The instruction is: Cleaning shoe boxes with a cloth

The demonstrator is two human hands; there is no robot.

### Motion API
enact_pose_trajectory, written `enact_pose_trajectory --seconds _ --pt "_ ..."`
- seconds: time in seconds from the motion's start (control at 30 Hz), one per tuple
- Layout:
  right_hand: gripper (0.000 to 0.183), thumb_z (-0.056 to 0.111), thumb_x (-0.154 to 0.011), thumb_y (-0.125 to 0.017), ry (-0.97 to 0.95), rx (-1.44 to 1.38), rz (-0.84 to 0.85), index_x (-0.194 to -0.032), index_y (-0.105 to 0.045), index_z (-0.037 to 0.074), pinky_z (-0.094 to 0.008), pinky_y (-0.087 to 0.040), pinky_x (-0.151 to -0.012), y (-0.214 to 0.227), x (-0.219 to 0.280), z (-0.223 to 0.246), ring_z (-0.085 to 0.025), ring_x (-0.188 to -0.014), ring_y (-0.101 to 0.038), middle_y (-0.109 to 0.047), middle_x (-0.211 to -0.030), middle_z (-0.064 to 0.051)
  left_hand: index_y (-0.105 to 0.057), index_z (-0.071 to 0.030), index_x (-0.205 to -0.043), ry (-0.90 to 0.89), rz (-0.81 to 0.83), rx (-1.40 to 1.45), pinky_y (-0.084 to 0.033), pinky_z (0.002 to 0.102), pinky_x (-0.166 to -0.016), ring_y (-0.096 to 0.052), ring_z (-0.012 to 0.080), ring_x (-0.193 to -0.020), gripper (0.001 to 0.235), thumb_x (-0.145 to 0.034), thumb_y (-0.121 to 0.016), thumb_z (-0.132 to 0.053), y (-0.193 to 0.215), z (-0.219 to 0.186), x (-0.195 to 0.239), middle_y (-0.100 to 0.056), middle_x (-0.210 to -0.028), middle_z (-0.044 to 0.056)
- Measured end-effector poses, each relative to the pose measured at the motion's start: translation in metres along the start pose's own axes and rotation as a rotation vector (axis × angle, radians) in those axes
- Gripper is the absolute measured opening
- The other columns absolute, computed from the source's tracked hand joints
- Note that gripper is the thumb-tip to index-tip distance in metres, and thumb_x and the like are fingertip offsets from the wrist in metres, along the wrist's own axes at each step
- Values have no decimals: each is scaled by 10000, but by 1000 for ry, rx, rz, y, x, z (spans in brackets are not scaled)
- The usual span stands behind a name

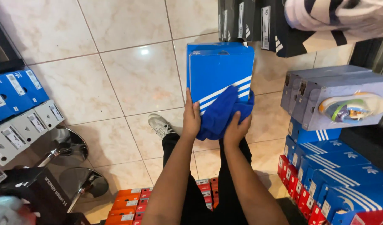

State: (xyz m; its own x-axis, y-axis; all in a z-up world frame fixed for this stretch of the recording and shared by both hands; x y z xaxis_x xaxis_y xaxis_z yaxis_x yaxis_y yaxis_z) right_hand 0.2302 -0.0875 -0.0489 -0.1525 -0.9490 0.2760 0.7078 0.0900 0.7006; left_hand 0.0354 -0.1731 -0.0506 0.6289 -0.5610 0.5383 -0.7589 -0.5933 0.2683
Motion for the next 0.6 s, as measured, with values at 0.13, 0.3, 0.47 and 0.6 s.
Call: enact_pose_trajectory --seconds 0.13,0.3,0.47,0.6 --pt "377 359 -1077 -555 -256 -314 -61 -1385 -562 142 -429 -388 -1149 14 19 -2 -296 -1330 -550 -568 -1414 -153 -135 -187 -1661 25 -5 -2 -274 538 -1224 -304 418 -1500 596 -1118 -358 -293 0 -1 -3 -267 -1663 199" --pt "685 614 -819 -559 -1269 -1103 -272 -1423 -514 294 -532 -400 -1084 -34 64 -6 -336 -1311 -554 -535 -1422 -115 -168 -216 -1657 13 4 9 -278 543 -1224 -301 410 -1503 586 -1118 -373 -323 2 -7 0 -266 -1671 179" --pt "699 636 -813 -588 -1288 -1032 -111 -1353 -642 196 -460 -517 -1018 -79 115 -6 -342 -1203 -639 -637 -1349 -147 -149 -220 -1660 19 67 64 -238 550 -1242 -250 415 -1520 596 -1121 -382 -317 8 -9 0 -234 -1681 177" --pt "537 453 -819 -674 -1125 -716 250 -1267 -695 160 -460 -545 -868 -55 132 -7 -328 -1024 -669 -673 -1155 -157 -144 -227 -1659 13 124 127 -221 564 -1244 -219 424 -1525 597 -1123 -398 -302 13 -21 -3 -218 -1681 189"
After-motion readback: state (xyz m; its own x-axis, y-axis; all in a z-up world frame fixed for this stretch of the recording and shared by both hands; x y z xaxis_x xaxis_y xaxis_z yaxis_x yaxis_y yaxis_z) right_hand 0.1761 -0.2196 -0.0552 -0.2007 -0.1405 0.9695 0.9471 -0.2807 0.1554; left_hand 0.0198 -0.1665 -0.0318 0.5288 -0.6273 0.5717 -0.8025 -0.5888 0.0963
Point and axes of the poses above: each hand's wrist, its own x-axis away from the middle knuckle, its own y-axis out of the back of the hand, z = x × y, the point moved 7 cm from there along -x, towards the middle knuckle
